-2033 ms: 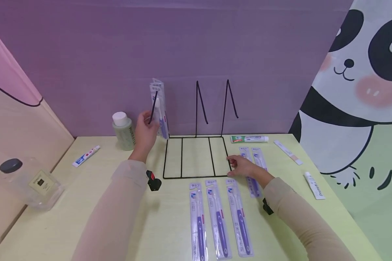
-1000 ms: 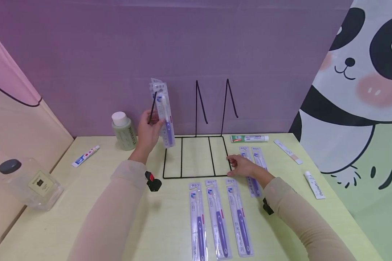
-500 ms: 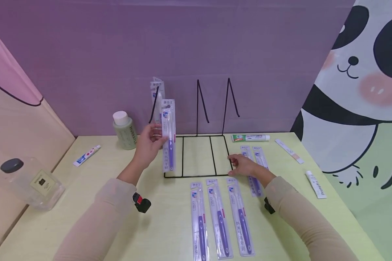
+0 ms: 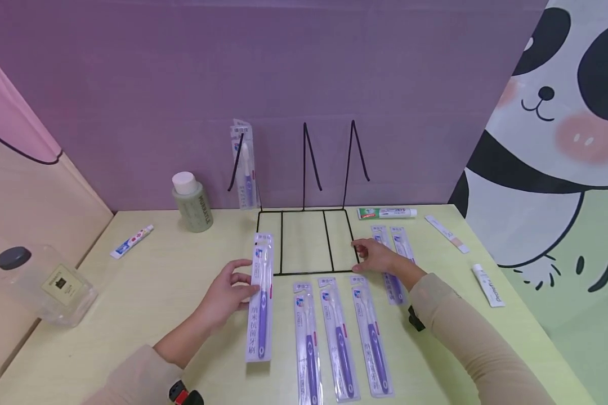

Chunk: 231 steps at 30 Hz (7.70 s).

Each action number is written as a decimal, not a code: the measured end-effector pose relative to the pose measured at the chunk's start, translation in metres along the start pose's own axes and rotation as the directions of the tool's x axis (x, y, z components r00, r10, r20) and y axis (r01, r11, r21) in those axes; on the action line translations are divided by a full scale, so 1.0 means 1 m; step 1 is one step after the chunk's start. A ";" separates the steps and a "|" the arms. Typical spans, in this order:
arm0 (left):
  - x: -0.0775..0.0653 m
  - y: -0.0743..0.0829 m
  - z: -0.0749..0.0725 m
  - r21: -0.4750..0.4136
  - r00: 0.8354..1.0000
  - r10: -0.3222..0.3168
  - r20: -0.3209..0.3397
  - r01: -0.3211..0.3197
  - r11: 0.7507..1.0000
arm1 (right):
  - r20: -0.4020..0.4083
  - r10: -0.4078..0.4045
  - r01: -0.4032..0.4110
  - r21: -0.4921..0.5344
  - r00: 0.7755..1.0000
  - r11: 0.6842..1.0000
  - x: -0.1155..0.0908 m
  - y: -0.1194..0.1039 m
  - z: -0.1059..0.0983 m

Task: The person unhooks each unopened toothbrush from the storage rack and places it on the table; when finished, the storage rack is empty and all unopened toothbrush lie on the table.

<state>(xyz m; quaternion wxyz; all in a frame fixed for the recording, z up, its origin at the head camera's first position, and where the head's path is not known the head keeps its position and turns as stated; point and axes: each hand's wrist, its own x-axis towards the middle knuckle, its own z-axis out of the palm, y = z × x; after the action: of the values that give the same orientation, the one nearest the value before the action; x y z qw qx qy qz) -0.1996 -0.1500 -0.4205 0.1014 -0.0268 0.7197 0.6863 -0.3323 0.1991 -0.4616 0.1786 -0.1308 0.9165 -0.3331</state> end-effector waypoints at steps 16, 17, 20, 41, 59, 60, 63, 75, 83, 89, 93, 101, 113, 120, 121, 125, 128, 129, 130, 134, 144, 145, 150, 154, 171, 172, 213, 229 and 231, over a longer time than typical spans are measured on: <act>-0.030 -0.051 0.018 0.074 0.990 -0.138 0.032 0.136 0.988 | 0.005 0.003 -0.003 0.004 1.000 1.000 0.003 0.004 0.002; -0.030 -0.051 0.018 0.085 0.989 -0.142 0.032 0.139 0.987 | 0.005 0.003 -0.003 -0.004 1.000 1.000 0.003 0.004 0.002; -0.029 -0.051 0.018 0.145 0.990 -0.139 0.036 0.132 0.981 | 0.001 0.008 -0.008 -0.018 1.000 1.000 0.003 0.003 0.001; 0.030 0.006 -0.022 0.533 0.999 0.023 0.037 -0.039 0.845 | 0.003 0.005 -0.005 -0.005 1.000 1.000 0.001 0.002 0.000; 0.140 0.078 -0.039 0.345 0.786 0.491 -0.376 -0.373 0.861 | 0.025 -0.032 0.031 0.046 0.999 0.998 -0.001 0.001 -0.003; 0.142 0.081 -0.037 0.346 0.778 0.499 -0.381 -0.380 0.858 | 0.023 -0.034 0.033 0.043 0.999 0.999 -0.001 0.001 -0.003; 0.147 0.088 -0.032 0.340 0.761 0.514 -0.396 -0.398 0.852 | 0.016 -0.031 0.030 0.035 0.999 0.999 -0.001 0.002 -0.002; 0.154 0.094 -0.024 0.235 0.722 0.491 -0.487 -0.434 0.870 | 0.017 -0.025 0.024 0.022 1.000 0.999 0.000 0.002 -0.001; 0.155 0.094 -0.023 0.288 0.727 0.493 -0.477 -0.401 0.870 | 0.015 -0.033 0.033 0.012 0.999 0.999 0.000 0.001 -0.001; 0.152 0.093 -0.027 0.301 0.728 0.551 -0.407 -0.463 0.834 | 0.015 -0.016 0.016 0.020 1.000 1.000 -0.001 0.001 -0.002; 0.148 0.095 -0.027 0.304 0.761 0.539 -0.362 -0.450 0.840 | 0.013 -0.009 0.009 0.021 1.000 1.000 0.000 0.002 -0.003; 0.141 0.095 -0.027 0.341 0.794 0.559 -0.237 -0.471 0.813 | 0.017 -0.011 0.010 0.015 1.000 1.000 0.000 0.002 -0.002; 0.105 0.058 -0.046 0.322 0.860 0.498 -0.112 -0.443 0.837 | 0.017 0.001 -0.002 0.004 1.000 1.000 -0.003 0.000 -0.002; 0.071 0.028 -0.055 0.361 0.955 0.292 -0.053 -0.254 0.897 | 0.015 -0.012 0.012 0.022 1.000 1.000 -0.001 0.002 -0.002; 0.067 0.024 -0.055 0.357 0.966 0.254 -0.049 -0.221 0.908 | 0.016 -0.013 0.013 0.021 1.000 1.000 -0.001 0.002 -0.002; 0.055 0.011 -0.059 0.317 0.991 0.128 -0.045 -0.108 0.942 | 0.018 -0.025 0.025 0.022 1.000 0.999 0.000 0.002 -0.002; 0.052 0.002 -0.062 0.284 0.997 0.069 -0.046 -0.053 0.957 | 0.017 -0.023 0.023 0.020 1.000 1.000 0.000 0.002 -0.002; 0.052 -0.001 -0.064 0.273 0.998 0.054 -0.045 -0.040 0.961 | 0.017 -0.021 0.020 0.018 1.000 1.000 0.000 0.002 -0.002; 0.052 -0.004 -0.065 0.250 0.998 0.039 -0.045 -0.027 0.968 | 0.017 -0.018 0.018 0.018 1.000 1.000 0.000 0.002 -0.002; 0.054 -0.016 -0.068 0.168 0.999 0.001 -0.041 0.006 0.986 | 0.016 -0.003 0.003 0.018 1.000 1.000 0.002 0.004 -0.001; 0.064 -0.031 -0.067 0.189 0.993 -0.035 -0.115 0.057 0.980 | 0.014 -0.006 0.005 0.020 1.000 1.000 0.002 0.004 -0.001; 0.065 -0.032 -0.067 0.211 0.991 -0.040 -0.125 0.066 0.975 | 0.013 -0.004 0.004 0.018 1.000 1.000 0.002 0.003 -0.001; 0.067 -0.034 -0.067 0.339 0.985 -0.044 -0.167 0.099 0.935 | 0.006 0.000 0.000 0.008 1.000 1.000 0.003 0.004 -0.001; 0.067 -0.033 -0.067 0.399 0.984 -0.048 -0.171 0.113 0.910 | 0.005 0.013 -0.013 0.006 1.000 1.000 0.003 0.005 -0.001; 0.098 0.005 -0.073 0.585 0.955 0.242 -0.171 -0.099 0.805 | 0.009 -0.017 0.017 0.017 1.000 1.000 -0.001 0.001 -0.001; 0.103 0.011 -0.073 0.565 0.943 0.278 -0.181 -0.132 0.814 | 0.010 -0.016 0.015 0.019 1.000 1.000 -0.001 0.002 -0.001; 0.162 0.092 -0.015 0.363 0.671 0.570 -0.475 -0.440 0.821 | 0.012 -0.010 0.009 0.017 1.000 1.000 -0.001 0.003 -0.001; 0.128 0.087 -0.029 0.364 0.798 0.573 -0.190 -0.485 0.796 | 0.009 -0.002 0.002 0.010 1.000 1.000 -0.002 0.001 -0.002; 0.123 0.079 -0.035 0.344 0.818 0.546 -0.182 -0.467 0.814 | 0.014 -0.006 0.006 0.014 1.000 1.000 -0.003 0.000 -0.002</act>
<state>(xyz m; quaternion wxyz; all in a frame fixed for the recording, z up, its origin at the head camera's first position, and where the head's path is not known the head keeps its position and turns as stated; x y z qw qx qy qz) -0.3374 -0.1680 -0.3637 -0.1839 0.0883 0.7980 0.5671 -0.3302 0.2015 -0.4593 0.1847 -0.1347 0.9126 -0.3389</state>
